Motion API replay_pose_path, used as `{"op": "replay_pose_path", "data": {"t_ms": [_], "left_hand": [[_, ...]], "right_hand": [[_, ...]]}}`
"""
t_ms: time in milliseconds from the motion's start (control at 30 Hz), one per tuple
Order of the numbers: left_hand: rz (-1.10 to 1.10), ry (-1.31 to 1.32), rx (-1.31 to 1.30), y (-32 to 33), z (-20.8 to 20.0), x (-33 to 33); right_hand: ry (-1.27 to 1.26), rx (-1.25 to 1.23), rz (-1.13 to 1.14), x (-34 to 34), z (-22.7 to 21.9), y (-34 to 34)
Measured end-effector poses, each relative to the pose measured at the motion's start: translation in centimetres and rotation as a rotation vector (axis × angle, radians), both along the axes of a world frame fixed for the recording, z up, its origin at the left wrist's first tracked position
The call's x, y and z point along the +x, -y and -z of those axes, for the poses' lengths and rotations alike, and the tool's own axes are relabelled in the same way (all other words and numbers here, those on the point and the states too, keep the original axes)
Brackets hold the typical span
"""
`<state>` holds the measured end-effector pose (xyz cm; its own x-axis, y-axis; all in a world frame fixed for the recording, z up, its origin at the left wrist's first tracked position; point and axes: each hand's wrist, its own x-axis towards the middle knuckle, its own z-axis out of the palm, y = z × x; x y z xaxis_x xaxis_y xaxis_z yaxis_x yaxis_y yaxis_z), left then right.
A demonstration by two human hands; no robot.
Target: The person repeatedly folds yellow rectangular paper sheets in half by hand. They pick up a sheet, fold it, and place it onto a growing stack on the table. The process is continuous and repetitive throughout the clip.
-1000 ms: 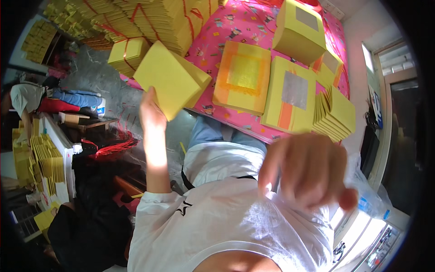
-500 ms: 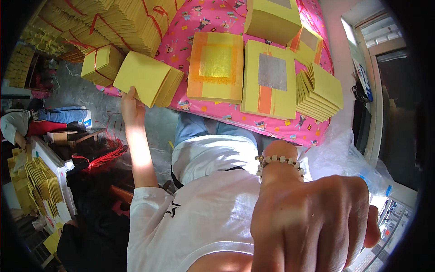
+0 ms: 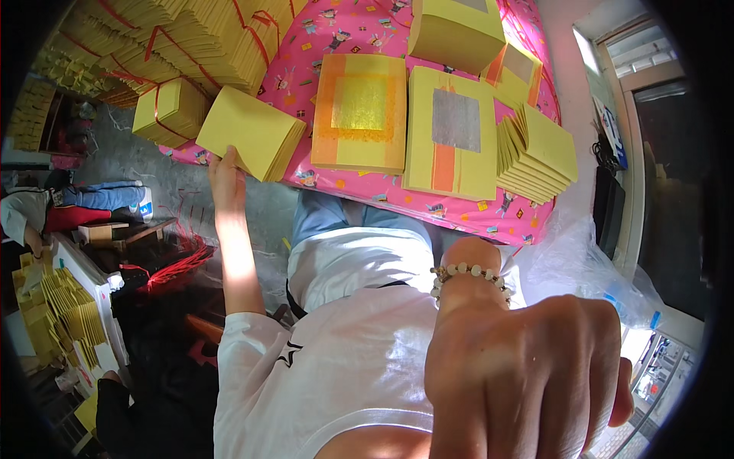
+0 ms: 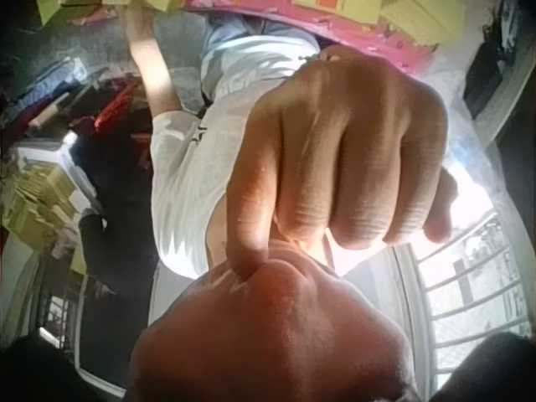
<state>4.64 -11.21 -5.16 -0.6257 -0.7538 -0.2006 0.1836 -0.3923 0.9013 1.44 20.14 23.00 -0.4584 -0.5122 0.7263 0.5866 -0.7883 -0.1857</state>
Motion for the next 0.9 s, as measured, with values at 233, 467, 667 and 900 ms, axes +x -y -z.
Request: {"op": "replay_pose_path", "data": {"t_ms": [233,467,667,900], "left_hand": [[0.014,0.010,-0.059,-0.1,0.8,0.0],[-0.098,0.037,-0.126,-0.8,0.9,-0.7],[-0.160,0.032,-0.150,-1.2,0.7,-0.5],[-0.188,0.169,-0.339,-0.9,0.8,-0.9]], "right_hand": [[-0.135,-0.104,0.116,-0.4,1.7,0.7],[-0.801,0.814,0.743,-7.7,7.1,-0.3],[-1.558,1.388,1.215,-12.1,17.8,0.4],[-1.854,1.476,1.227,-12.8,22.4,1.3]]}}
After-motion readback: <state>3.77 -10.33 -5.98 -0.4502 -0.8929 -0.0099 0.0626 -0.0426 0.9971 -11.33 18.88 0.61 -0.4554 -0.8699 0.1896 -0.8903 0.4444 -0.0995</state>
